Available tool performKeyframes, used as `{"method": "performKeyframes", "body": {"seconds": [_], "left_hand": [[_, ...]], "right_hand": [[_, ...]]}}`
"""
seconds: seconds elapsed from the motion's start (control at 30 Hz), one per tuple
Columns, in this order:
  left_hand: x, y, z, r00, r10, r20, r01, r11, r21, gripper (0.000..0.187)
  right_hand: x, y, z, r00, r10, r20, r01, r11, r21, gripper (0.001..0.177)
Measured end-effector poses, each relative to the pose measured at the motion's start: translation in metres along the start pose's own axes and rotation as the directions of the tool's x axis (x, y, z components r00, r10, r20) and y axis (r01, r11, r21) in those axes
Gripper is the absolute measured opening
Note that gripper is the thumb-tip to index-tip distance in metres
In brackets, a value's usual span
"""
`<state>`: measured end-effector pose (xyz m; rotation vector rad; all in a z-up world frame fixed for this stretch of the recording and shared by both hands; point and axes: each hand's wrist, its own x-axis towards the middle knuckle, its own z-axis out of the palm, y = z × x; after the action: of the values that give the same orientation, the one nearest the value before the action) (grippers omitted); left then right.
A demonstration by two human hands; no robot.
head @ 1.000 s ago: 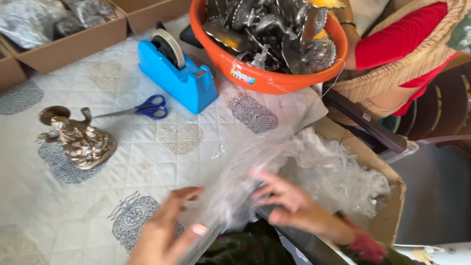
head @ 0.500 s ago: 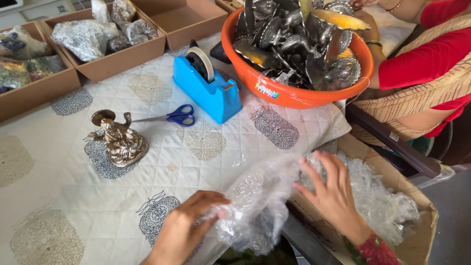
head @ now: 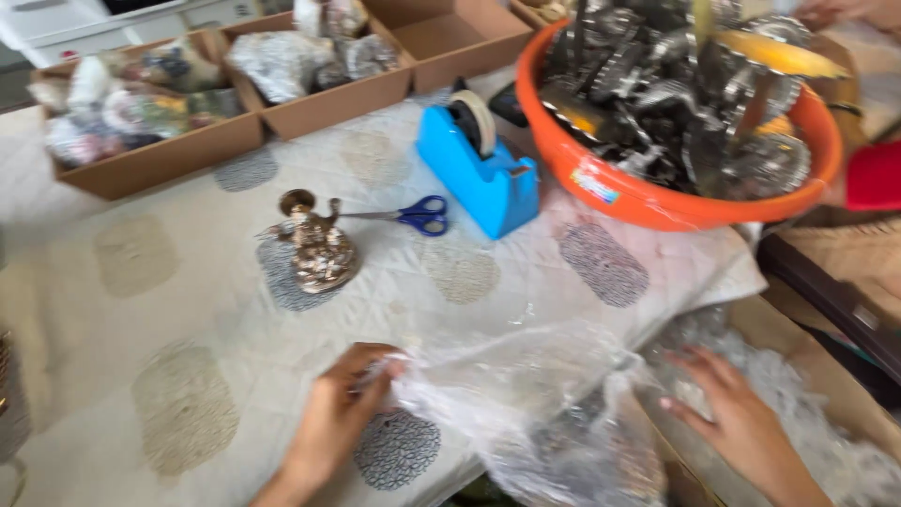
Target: Wrap small metal figurines in bubble wrap and secure them with tape for packaging.
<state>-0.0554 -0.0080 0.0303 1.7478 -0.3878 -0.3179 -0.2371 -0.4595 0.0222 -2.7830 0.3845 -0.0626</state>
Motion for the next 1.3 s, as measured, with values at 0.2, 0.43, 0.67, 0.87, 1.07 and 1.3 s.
{"method": "performKeyframes", "body": {"seconds": [0.2, 0.43, 0.67, 0.87, 1.07, 1.3], "left_hand": [[-0.014, 0.049, 0.069, 0.966, 0.093, 0.242, -0.051, 0.983, -0.176, 0.029], [-0.023, 0.069, 0.099, 0.771, 0.313, 0.554, -0.245, 0.949, -0.197, 0.05], [-0.022, 0.047, 0.082, 0.709, 0.388, 0.589, -0.547, 0.829, 0.113, 0.05], [-0.018, 0.042, 0.076, 0.775, 0.22, 0.592, -0.427, 0.873, 0.235, 0.046], [-0.029, 0.004, 0.08, 0.754, 0.238, 0.612, -0.47, 0.847, 0.25, 0.046], [-0.031, 0.043, 0.06, 0.822, 0.186, 0.538, -0.388, 0.875, 0.29, 0.054]], "right_hand": [[-0.012, -0.052, 0.025, 0.829, -0.525, -0.191, 0.537, 0.656, 0.53, 0.083], [-0.018, -0.006, 0.074, 0.695, -0.698, -0.174, 0.71, 0.629, 0.315, 0.06], [-0.02, 0.054, 0.023, 0.846, 0.026, -0.532, 0.357, 0.714, 0.603, 0.052], [-0.01, -0.012, -0.012, 0.862, 0.192, -0.469, 0.311, 0.53, 0.789, 0.07], [-0.007, 0.011, 0.007, 0.833, 0.152, -0.532, 0.315, 0.66, 0.682, 0.064], [0.003, -0.087, -0.027, 0.726, -0.049, -0.686, 0.575, 0.59, 0.567, 0.052]]}}
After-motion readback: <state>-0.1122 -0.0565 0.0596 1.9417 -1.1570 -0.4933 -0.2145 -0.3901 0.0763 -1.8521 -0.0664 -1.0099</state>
